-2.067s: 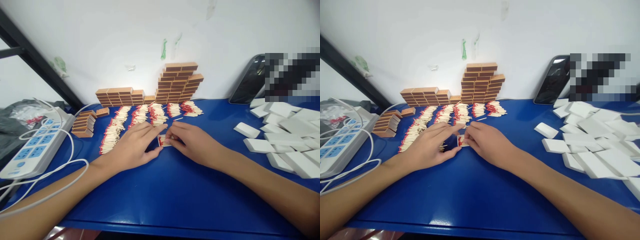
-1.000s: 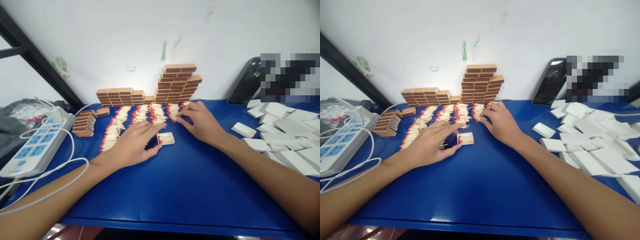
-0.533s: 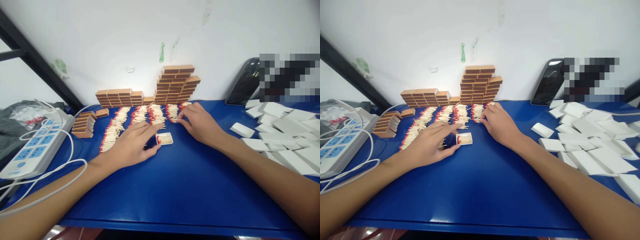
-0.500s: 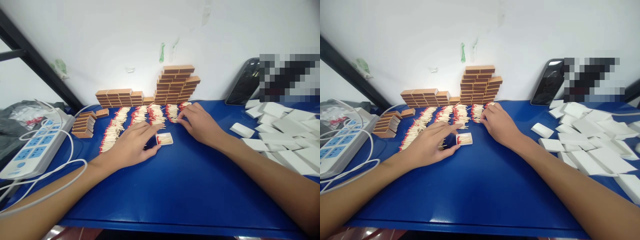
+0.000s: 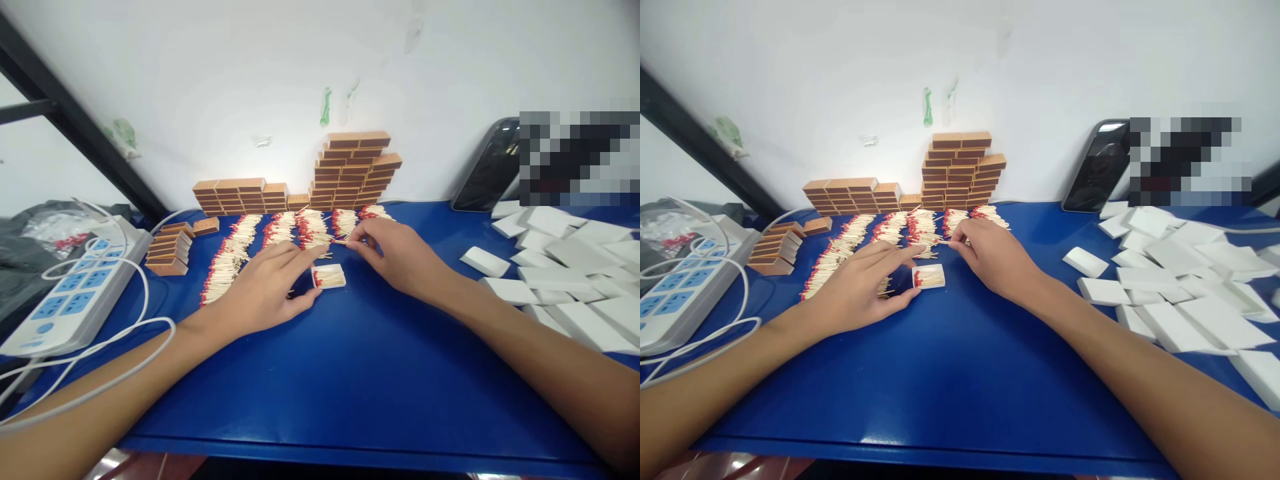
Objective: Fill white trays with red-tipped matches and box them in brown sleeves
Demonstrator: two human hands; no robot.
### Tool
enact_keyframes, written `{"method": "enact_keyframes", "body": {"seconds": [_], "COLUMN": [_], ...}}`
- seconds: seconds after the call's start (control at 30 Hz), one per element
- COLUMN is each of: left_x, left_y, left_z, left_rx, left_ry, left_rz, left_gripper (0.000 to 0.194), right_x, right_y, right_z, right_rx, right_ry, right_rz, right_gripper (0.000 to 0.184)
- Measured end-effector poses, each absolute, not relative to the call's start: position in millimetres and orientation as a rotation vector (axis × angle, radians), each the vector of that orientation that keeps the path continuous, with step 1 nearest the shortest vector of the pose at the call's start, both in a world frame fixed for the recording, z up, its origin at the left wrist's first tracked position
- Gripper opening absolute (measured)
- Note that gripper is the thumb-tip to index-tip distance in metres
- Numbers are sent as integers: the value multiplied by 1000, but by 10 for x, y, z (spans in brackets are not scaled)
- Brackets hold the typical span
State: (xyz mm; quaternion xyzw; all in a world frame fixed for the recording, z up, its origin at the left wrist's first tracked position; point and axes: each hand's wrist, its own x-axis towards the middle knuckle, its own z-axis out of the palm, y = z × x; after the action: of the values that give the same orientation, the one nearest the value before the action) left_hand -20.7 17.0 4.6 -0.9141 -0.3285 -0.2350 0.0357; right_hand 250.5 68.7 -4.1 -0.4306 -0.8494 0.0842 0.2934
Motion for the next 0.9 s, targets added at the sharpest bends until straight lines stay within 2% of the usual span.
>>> {"method": "enact_keyframes", "body": {"seconds": [0.27, 0.53, 0.67, 0.9], "left_x": [-217, -215, -216, -215], "left_y": [182, 164, 173, 154], "left_z": [34, 82, 78, 45], "left_rx": [-2791, -2789, -2777, -2790], "left_ry": [-1017, -1157, -1186, -1267], "left_rz": [-741, -750, -757, -762], "left_gripper": [51, 34, 39, 55], "right_x": [2396, 2399, 2393, 2386], "right_y": [490, 505, 497, 492], "right_z": [107, 157, 163, 73], "right_rx": [-1114, -1097, -1029, -1013], "right_ry": [-2100, -2024, -2033, -2117], "right_rz": [752, 863, 1006, 1077], "right_gripper": [26, 37, 40, 30]}}
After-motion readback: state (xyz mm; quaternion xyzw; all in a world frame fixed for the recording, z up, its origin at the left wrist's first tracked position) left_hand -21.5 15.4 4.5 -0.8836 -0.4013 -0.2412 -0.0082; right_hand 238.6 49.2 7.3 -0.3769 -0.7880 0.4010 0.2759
